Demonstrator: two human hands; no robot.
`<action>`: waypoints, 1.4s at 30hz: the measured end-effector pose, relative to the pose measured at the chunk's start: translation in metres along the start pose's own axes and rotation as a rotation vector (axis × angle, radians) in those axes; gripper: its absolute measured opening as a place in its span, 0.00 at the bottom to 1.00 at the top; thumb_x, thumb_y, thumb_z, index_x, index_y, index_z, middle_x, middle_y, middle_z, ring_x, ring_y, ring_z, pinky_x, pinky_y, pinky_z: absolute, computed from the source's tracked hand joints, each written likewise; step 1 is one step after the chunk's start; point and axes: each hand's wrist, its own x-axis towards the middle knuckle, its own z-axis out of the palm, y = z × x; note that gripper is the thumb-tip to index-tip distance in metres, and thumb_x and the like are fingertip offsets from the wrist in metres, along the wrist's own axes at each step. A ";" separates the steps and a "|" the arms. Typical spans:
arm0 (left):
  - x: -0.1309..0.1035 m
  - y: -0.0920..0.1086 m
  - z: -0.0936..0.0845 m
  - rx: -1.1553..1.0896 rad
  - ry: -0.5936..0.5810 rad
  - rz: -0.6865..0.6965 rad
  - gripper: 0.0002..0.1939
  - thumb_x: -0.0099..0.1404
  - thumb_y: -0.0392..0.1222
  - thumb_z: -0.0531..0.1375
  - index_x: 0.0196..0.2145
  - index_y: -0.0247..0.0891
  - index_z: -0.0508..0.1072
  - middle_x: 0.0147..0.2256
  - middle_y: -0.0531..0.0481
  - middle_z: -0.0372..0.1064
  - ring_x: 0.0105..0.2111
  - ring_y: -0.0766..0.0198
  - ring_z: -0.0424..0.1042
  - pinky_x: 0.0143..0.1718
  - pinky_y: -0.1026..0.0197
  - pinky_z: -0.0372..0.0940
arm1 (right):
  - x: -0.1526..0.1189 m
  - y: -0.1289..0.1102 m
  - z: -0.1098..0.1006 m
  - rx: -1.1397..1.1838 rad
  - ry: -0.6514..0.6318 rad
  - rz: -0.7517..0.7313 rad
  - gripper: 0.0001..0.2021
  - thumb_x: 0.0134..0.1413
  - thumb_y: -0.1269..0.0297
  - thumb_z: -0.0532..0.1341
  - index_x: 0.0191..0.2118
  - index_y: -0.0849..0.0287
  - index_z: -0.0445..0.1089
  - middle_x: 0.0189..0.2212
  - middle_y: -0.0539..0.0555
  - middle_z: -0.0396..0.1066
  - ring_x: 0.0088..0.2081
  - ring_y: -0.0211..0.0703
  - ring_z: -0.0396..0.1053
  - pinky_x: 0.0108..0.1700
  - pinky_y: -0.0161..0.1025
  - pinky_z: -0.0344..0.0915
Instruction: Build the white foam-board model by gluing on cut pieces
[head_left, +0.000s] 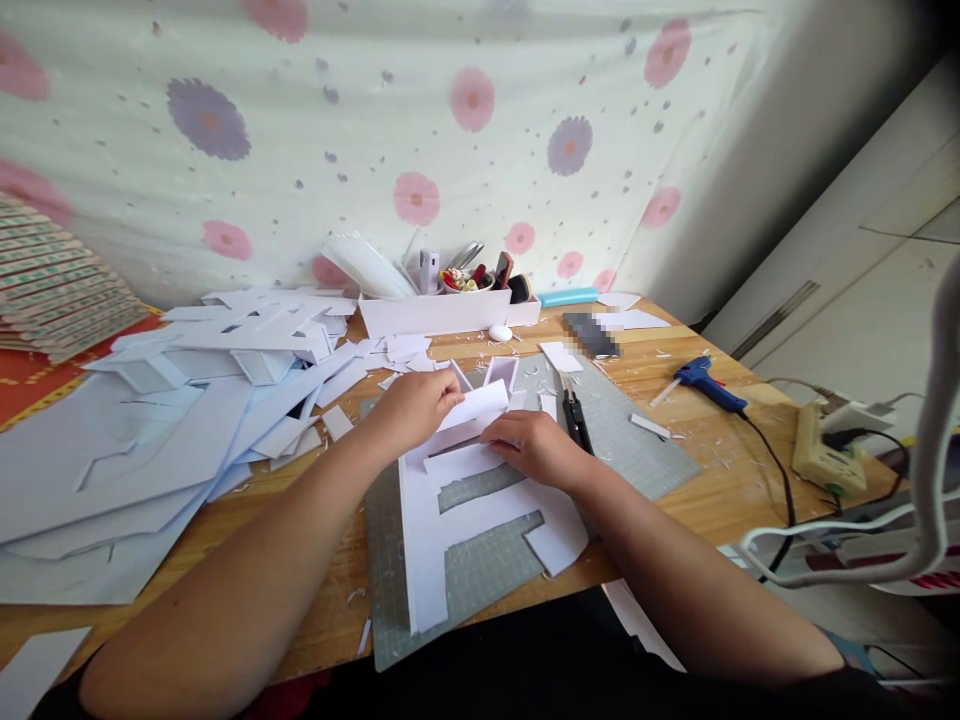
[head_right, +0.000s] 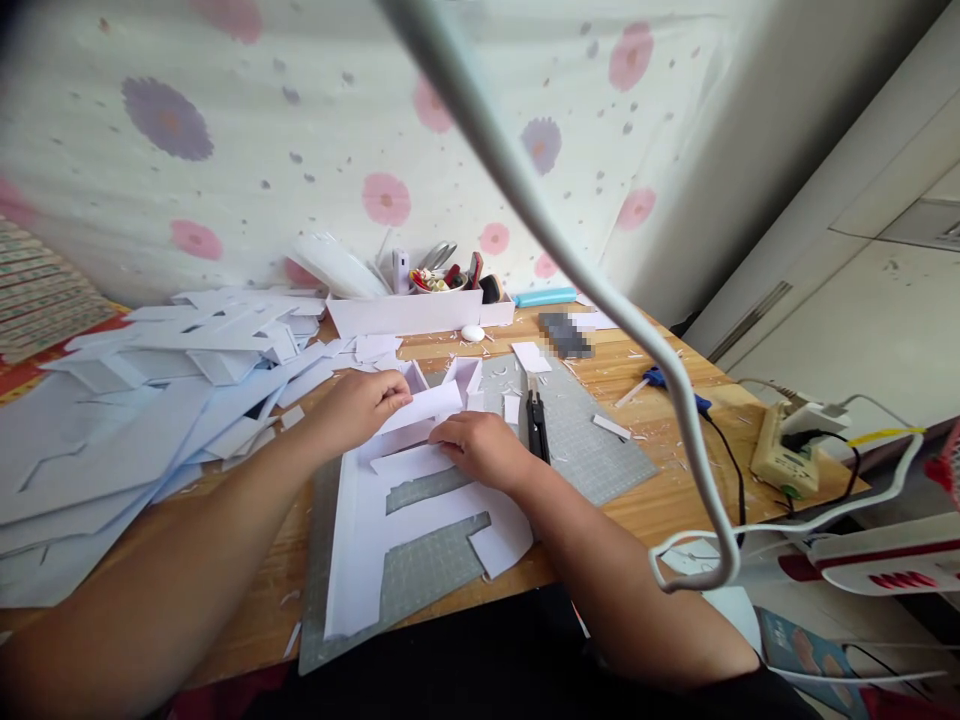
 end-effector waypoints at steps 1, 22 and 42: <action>0.000 0.000 0.000 -0.014 -0.002 0.005 0.10 0.65 0.40 0.52 0.32 0.40 0.73 0.33 0.50 0.76 0.34 0.59 0.72 0.35 0.59 0.60 | 0.000 0.000 0.000 -0.007 -0.001 -0.001 0.08 0.58 0.75 0.62 0.39 0.57 0.76 0.34 0.53 0.78 0.36 0.43 0.73 0.40 0.38 0.68; 0.003 -0.005 0.018 0.051 -0.109 0.185 0.13 0.63 0.35 0.53 0.38 0.39 0.78 0.39 0.47 0.76 0.40 0.57 0.72 0.41 0.57 0.61 | -0.010 0.025 -0.014 0.077 -0.153 -0.056 0.35 0.51 0.88 0.49 0.58 0.47 0.71 0.43 0.51 0.75 0.40 0.43 0.67 0.47 0.40 0.64; -0.001 -0.009 0.021 0.095 -0.133 0.187 0.16 0.66 0.38 0.50 0.36 0.41 0.79 0.37 0.46 0.73 0.38 0.55 0.72 0.38 0.57 0.60 | -0.047 0.056 -0.066 0.643 0.306 0.418 0.10 0.46 0.64 0.67 0.38 0.57 0.77 0.33 0.52 0.78 0.33 0.42 0.73 0.38 0.39 0.69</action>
